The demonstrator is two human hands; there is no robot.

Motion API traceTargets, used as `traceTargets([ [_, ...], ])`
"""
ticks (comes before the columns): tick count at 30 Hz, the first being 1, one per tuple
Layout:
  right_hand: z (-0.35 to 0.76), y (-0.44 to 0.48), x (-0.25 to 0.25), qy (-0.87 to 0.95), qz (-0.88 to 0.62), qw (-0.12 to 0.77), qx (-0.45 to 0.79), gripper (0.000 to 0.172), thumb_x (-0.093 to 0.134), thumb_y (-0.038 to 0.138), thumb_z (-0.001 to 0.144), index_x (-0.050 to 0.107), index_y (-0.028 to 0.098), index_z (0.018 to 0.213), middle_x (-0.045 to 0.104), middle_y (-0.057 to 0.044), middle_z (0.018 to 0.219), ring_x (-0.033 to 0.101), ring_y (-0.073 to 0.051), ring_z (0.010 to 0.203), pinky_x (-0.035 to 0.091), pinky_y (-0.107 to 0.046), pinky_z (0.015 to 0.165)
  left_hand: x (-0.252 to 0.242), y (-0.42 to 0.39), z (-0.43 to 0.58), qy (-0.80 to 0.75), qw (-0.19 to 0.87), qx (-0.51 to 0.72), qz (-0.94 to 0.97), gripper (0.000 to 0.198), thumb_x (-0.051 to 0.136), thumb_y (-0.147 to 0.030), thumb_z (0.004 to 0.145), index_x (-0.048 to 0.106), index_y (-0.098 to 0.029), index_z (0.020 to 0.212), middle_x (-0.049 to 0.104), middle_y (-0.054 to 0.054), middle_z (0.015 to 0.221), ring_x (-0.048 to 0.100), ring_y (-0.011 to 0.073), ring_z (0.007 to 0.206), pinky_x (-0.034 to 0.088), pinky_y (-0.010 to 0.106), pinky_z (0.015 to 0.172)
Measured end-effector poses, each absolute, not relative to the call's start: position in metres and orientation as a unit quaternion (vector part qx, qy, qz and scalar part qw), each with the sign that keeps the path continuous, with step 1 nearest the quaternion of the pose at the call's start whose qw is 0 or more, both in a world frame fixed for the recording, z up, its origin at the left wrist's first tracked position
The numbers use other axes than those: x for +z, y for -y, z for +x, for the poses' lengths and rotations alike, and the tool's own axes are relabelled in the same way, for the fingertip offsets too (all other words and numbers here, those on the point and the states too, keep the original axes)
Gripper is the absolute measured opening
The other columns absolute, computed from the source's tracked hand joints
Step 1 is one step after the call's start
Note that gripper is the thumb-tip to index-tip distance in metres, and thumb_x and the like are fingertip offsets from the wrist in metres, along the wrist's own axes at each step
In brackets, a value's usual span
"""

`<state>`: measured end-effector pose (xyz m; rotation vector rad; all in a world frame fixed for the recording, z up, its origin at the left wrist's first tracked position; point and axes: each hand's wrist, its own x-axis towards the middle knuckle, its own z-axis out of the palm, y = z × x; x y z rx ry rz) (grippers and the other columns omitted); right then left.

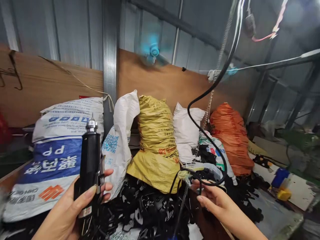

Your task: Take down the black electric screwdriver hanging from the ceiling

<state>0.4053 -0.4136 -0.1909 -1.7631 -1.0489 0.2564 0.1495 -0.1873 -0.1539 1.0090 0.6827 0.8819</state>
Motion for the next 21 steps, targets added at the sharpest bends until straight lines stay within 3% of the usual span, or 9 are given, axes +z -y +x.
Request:
traceTargets([
  [4,0.407,0.403,-0.195,0.455,-0.716,0.522,0.095,0.036,0.053,0.050,0.077,0.062,0.017,0.086,0.062,-0.006,0.077,0.055,-0.019,0.070,0.047,-0.028,0.060,-0.143,0.190,0.140,-0.291,0.704,0.440,0.474,0.056,0.080,-0.029,0.048,0.056,-0.028,0.099,0.067,-0.006,0.084,0.060,0.0116,0.068,0.052,0.014,0.058],
  [7,0.413,0.402,-0.183,0.430,-0.687,0.583,0.058,0.034,0.057,0.049,0.076,0.061,0.017,0.083,0.059,-0.003,0.069,0.048,-0.014,0.055,0.041,-0.024,0.049,-0.148,0.187,0.135,-0.307,0.693,0.454,0.468,0.059,0.081,-0.025,0.043,0.058,-0.028,0.097,0.066,-0.007,0.095,0.060,0.0118,0.069,0.053,0.014,0.059],
  [11,0.422,0.403,-0.159,0.399,-0.647,0.649,0.017,0.036,0.062,0.049,0.072,0.059,0.015,0.086,0.059,-0.004,0.068,0.046,-0.012,0.054,0.040,-0.023,0.049,-0.162,0.196,0.144,-0.312,0.719,0.403,0.473,0.062,0.080,-0.030,0.049,0.053,-0.024,0.105,0.067,0.001,0.096,0.062,0.0160,0.076,0.054,0.016,0.062],
  [15,0.432,0.398,-0.126,0.445,-0.621,0.644,-0.032,0.031,0.063,0.045,0.074,0.060,0.016,0.085,0.057,-0.002,0.068,0.044,-0.011,0.055,0.035,-0.021,0.048,-0.166,0.221,0.169,-0.259,0.716,0.398,0.513,0.051,0.072,-0.031,0.063,0.050,-0.023,0.108,0.062,0.001,0.109,0.061,0.0152,0.084,0.053,0.014,0.067],
  [18,0.439,0.390,-0.098,0.477,-0.564,0.674,-0.007,0.027,0.064,0.043,0.074,0.058,0.017,0.077,0.052,0.002,0.063,0.037,-0.007,0.048,0.028,-0.019,0.042,-0.168,0.236,0.189,-0.200,0.735,0.364,0.536,0.043,0.063,-0.033,0.072,0.048,-0.021,0.111,0.055,0.004,0.119,0.055,0.0193,0.104,0.052,0.018,0.078],
  [21,0.443,0.381,-0.070,0.464,-0.498,0.732,0.023,0.031,0.069,0.043,0.068,0.056,0.016,0.074,0.049,0.003,0.060,0.034,-0.005,0.045,0.025,-0.016,0.039,-0.171,0.242,0.209,-0.126,0.753,0.313,0.564,0.043,0.057,-0.032,0.077,0.046,-0.021,0.117,0.050,0.007,0.126,0.045,0.0214,0.117,0.043,0.028,0.097],
])
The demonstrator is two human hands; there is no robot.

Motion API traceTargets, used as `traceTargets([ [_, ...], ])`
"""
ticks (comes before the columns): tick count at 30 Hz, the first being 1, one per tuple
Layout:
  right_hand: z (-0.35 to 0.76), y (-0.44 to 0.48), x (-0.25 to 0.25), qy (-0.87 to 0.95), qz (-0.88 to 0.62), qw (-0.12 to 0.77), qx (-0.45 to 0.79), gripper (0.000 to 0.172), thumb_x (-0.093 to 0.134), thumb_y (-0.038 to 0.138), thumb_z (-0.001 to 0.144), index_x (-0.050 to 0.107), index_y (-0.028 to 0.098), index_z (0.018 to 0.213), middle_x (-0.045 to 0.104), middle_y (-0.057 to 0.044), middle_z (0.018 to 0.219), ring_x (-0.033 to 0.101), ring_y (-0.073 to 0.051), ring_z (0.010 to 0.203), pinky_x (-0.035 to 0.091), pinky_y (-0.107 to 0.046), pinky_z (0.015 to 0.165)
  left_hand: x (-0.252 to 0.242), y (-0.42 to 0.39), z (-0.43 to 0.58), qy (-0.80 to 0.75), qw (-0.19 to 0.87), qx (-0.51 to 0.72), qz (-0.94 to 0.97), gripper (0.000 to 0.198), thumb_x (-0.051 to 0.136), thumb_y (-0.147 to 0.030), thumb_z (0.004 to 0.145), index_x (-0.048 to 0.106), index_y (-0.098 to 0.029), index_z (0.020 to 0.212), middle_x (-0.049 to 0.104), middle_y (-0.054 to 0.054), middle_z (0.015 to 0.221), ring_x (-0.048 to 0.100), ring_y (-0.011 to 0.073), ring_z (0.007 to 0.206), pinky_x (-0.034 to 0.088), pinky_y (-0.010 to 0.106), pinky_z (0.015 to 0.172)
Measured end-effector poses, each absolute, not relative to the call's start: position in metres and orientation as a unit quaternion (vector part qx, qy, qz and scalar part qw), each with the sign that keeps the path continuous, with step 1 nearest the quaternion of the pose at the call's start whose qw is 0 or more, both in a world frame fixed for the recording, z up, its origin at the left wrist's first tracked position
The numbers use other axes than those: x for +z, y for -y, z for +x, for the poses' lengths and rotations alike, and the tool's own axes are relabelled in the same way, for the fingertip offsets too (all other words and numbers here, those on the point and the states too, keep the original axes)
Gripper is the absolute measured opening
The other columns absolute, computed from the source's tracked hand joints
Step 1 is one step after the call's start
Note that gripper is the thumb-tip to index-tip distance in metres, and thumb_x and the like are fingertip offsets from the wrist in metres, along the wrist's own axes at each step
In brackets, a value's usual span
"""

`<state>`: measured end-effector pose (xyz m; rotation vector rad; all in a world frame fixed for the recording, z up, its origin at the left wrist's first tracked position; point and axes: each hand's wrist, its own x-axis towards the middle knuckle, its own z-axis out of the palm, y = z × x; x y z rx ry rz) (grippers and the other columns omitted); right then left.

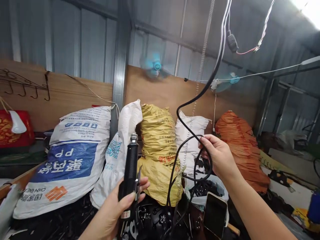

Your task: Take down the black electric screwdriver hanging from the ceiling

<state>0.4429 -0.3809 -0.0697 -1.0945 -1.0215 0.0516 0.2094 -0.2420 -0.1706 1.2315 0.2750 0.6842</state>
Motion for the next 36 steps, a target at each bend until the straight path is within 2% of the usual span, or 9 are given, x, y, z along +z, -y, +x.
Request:
traceTargets([
  [5,0.448,0.363,-0.040,0.488,-0.464,0.736,0.072,0.036,0.073,0.044,0.061,0.055,0.014,0.070,0.052,0.002,0.059,0.035,-0.004,0.044,0.028,-0.015,0.038,-0.165,0.249,0.240,-0.006,0.747,0.279,0.604,0.040,0.054,-0.029,0.079,0.050,-0.022,0.119,0.042,0.007,0.134,0.033,0.0216,0.126,0.023,0.036,0.109],
  [9,0.452,0.351,-0.038,0.528,-0.482,0.668,0.205,0.037,0.072,0.043,0.063,0.051,0.014,0.070,0.054,0.001,0.060,0.035,-0.003,0.041,0.026,-0.013,0.038,-0.149,0.258,0.254,0.050,0.763,0.252,0.593,0.035,0.052,-0.025,0.080,0.053,-0.022,0.115,0.049,0.007,0.126,0.043,0.0207,0.118,0.035,0.031,0.101],
  [12,0.456,0.350,-0.041,0.557,-0.485,0.647,0.190,0.035,0.068,0.044,0.068,0.050,0.014,0.072,0.055,0.001,0.064,0.037,-0.003,0.042,0.028,-0.014,0.039,-0.138,0.263,0.253,0.069,0.775,0.226,0.586,0.027,0.055,-0.029,0.078,0.058,-0.022,0.104,0.059,0.006,0.106,0.057,0.0180,0.095,0.048,0.026,0.080],
  [15,0.462,0.352,-0.046,0.577,-0.492,0.636,0.145,0.034,0.065,0.044,0.071,0.050,0.014,0.073,0.049,0.004,0.061,0.037,-0.003,0.042,0.028,-0.015,0.040,-0.132,0.268,0.246,0.065,0.765,0.239,0.595,0.025,0.059,-0.032,0.075,0.060,-0.021,0.098,0.061,0.005,0.096,0.058,0.0154,0.084,0.049,0.020,0.069],
  [20,0.467,0.351,-0.053,0.595,-0.487,0.624,0.142,0.032,0.062,0.043,0.074,0.049,0.014,0.071,0.042,0.006,0.059,0.032,-0.001,0.042,0.021,-0.014,0.039,-0.127,0.278,0.240,0.059,0.765,0.250,0.591,0.052,0.067,-0.036,0.067,0.052,-0.027,0.117,0.048,0.003,0.125,0.046,0.0204,0.113,0.040,0.028,0.096],
  [25,0.474,0.354,-0.038,0.530,-0.420,0.735,0.044,0.021,0.059,0.032,0.071,0.050,0.017,0.083,0.044,0.007,0.058,0.034,-0.003,0.037,0.024,-0.014,0.033,-0.121,0.285,0.233,-0.015,0.760,0.251,0.599,0.045,0.069,-0.040,0.064,0.061,-0.021,0.103,0.061,0.006,0.104,0.057,0.0150,0.086,0.046,0.016,0.067],
  [28,0.500,0.362,-0.020,0.410,-0.376,0.830,-0.034,0.019,0.055,0.022,0.065,0.047,0.019,0.082,0.046,0.008,0.056,0.034,-0.004,0.035,0.024,-0.015,0.031,-0.119,0.281,0.223,-0.040,0.748,0.275,0.603,0.035,0.068,-0.040,0.065,0.065,-0.018,0.093,0.063,0.004,0.078,0.054,0.0101,0.069,0.044,0.013,0.062],
  [31,0.540,0.377,-0.007,0.309,-0.378,0.869,-0.087,0.011,0.051,0.018,0.068,0.042,0.020,0.075,0.044,0.008,0.052,0.033,-0.003,0.035,0.025,-0.016,0.034,-0.120,0.267,0.212,-0.038,0.750,0.301,0.588,0.030,0.066,-0.039,0.068,0.065,-0.019,0.091,0.060,0.003,0.074,0.049,0.0078,0.062,0.041,0.012,0.054],
  [36,0.602,0.415,-0.010,0.234,-0.410,0.871,-0.135,0.013,0.051,0.017,0.072,0.042,0.020,0.063,0.043,0.005,0.053,0.036,-0.004,0.039,0.029,-0.021,0.038,-0.125,0.238,0.199,-0.062,0.770,0.318,0.550,0.033,0.064,-0.038,0.071,0.064,-0.020,0.099,0.059,0.003,0.073,0.051,0.0094,0.065,0.047,0.015,0.062],
])
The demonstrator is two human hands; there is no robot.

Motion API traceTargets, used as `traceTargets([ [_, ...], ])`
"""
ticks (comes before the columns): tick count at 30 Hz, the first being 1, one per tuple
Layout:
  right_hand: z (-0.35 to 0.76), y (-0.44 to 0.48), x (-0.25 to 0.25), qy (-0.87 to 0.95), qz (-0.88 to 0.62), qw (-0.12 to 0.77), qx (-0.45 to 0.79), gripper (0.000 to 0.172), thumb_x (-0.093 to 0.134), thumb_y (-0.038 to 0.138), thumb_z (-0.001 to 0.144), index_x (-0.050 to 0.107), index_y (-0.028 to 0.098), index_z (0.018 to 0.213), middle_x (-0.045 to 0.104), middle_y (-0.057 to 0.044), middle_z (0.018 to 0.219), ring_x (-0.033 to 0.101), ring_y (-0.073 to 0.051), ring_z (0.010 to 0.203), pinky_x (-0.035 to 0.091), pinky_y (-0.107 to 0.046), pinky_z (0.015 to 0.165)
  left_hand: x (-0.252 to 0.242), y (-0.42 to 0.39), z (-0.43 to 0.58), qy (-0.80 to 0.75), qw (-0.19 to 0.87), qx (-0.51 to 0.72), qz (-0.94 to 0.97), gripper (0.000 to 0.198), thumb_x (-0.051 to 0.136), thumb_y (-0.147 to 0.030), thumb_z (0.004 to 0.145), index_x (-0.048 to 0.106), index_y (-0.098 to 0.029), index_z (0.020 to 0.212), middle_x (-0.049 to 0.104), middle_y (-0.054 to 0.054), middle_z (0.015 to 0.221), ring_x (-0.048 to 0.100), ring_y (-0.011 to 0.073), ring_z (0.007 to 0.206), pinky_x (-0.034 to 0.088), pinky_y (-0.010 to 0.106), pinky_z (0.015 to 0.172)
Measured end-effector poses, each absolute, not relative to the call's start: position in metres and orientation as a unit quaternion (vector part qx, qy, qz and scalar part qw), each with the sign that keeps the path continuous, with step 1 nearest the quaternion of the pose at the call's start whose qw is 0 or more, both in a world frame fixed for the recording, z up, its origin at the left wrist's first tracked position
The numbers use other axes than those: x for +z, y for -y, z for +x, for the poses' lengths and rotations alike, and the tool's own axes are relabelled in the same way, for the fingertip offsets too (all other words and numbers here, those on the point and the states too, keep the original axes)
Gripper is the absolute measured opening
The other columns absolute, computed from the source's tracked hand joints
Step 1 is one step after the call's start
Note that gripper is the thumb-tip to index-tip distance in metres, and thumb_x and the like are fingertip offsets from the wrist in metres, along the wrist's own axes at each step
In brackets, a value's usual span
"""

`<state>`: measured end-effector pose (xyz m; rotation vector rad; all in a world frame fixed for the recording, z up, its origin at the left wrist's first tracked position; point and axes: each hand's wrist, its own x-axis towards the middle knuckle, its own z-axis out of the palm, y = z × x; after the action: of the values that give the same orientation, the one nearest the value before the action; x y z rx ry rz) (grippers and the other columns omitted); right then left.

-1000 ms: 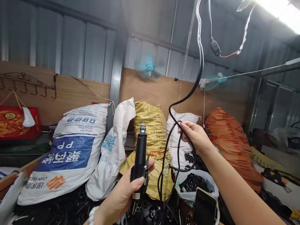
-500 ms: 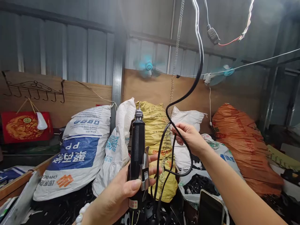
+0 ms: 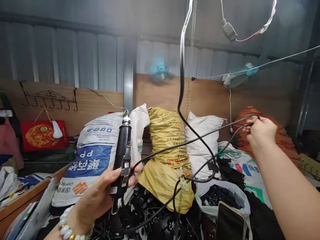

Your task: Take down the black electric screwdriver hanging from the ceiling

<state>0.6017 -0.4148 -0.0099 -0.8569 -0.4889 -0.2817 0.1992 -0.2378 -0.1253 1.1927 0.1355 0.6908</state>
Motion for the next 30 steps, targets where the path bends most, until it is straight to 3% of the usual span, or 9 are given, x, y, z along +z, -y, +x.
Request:
traceTargets([
  [3,0.624,0.425,-0.022,0.197,-0.454,0.854,-0.157,0.015,0.053,0.015,0.068,0.044,0.019,0.056,0.042,0.002,0.049,0.038,-0.007,0.039,0.028,-0.022,0.036,-0.123,0.228,0.199,-0.074,0.777,0.357,0.514,0.032,0.064,-0.034,0.071,0.066,-0.014,0.096,0.059,0.005,0.074,0.053,0.0100,0.068,0.050,0.017,0.069],
  [6,0.622,0.415,-0.032,0.260,-0.534,0.800,-0.081,0.008,0.052,0.010,0.062,0.055,0.016,0.058,0.052,-0.004,0.053,0.041,-0.009,0.040,0.027,-0.022,0.035,-0.109,0.227,0.208,-0.125,0.767,0.419,0.470,0.021,0.056,-0.021,0.077,0.065,-0.008,0.092,0.059,0.008,0.077,0.054,0.0091,0.063,0.053,0.021,0.064],
  [10,0.582,0.390,-0.037,0.410,-0.603,0.683,0.038,0.030,0.050,0.004,0.055,0.064,0.012,0.080,0.061,-0.005,0.066,0.050,-0.011,0.050,0.035,-0.022,0.044,-0.081,0.234,0.228,-0.141,0.761,0.441,0.454,0.023,0.043,-0.016,0.084,0.061,-0.004,0.092,0.054,0.006,0.066,0.052,0.0072,0.053,0.051,0.018,0.053],
  [15,0.525,0.385,-0.037,0.646,-0.568,0.495,0.119,0.050,0.062,0.027,0.069,0.047,0.018,0.116,0.061,-0.004,0.088,0.056,-0.017,0.084,0.044,-0.031,0.076,-0.059,0.252,0.241,-0.125,0.773,0.404,0.473,0.022,0.045,-0.017,0.084,0.061,-0.006,0.092,0.057,0.006,0.068,0.054,0.0078,0.054,0.052,0.018,0.052],
  [19,0.495,0.398,-0.037,0.735,-0.457,0.450,0.220,0.053,0.063,0.032,0.075,0.042,0.018,0.122,0.059,-0.004,0.087,0.055,-0.015,0.084,0.042,-0.029,0.077,-0.051,0.272,0.245,-0.091,0.772,0.391,0.493,0.024,0.044,-0.017,0.085,0.064,-0.006,0.088,0.059,0.007,0.068,0.056,0.0082,0.057,0.053,0.018,0.056],
  [22,0.487,0.402,-0.033,0.737,-0.368,0.498,0.272,0.049,0.065,0.034,0.075,0.044,0.020,0.117,0.057,-0.001,0.074,0.056,-0.014,0.069,0.044,-0.029,0.070,-0.044,0.284,0.251,-0.063,0.758,0.387,0.521,0.020,0.048,-0.019,0.083,0.064,-0.009,0.089,0.064,0.007,0.076,0.058,0.0098,0.063,0.054,0.020,0.059],
  [25,0.498,0.392,-0.029,0.574,-0.367,0.697,0.224,0.051,0.067,0.038,0.069,0.042,0.023,0.110,0.054,0.001,0.077,0.054,-0.012,0.064,0.047,-0.027,0.064,-0.036,0.289,0.259,-0.067,0.731,0.398,0.550,0.013,0.056,-0.020,0.079,0.063,-0.013,0.087,0.064,0.008,0.099,0.060,0.0108,0.070,0.055,0.021,0.060],
  [28,0.513,0.377,-0.033,0.352,-0.426,0.833,0.013,0.066,0.070,0.041,0.059,0.037,0.022,0.114,0.049,-0.004,0.095,0.054,-0.018,0.082,0.049,-0.034,0.073,-0.031,0.294,0.266,-0.093,0.717,0.411,0.556,0.014,0.056,-0.021,0.079,0.061,-0.013,0.088,0.063,0.011,0.103,0.061,0.0114,0.070,0.054,0.021,0.058],
  [30,0.513,0.371,-0.041,0.337,-0.459,0.794,-0.215,0.068,0.066,0.042,0.062,0.035,0.021,0.119,0.045,-0.009,0.111,0.047,-0.025,0.102,0.043,-0.043,0.087,-0.030,0.296,0.269,-0.103,0.719,0.406,0.555,0.017,0.055,-0.022,0.080,0.060,-0.010,0.090,0.063,0.013,0.102,0.062,0.0116,0.070,0.053,0.020,0.057],
])
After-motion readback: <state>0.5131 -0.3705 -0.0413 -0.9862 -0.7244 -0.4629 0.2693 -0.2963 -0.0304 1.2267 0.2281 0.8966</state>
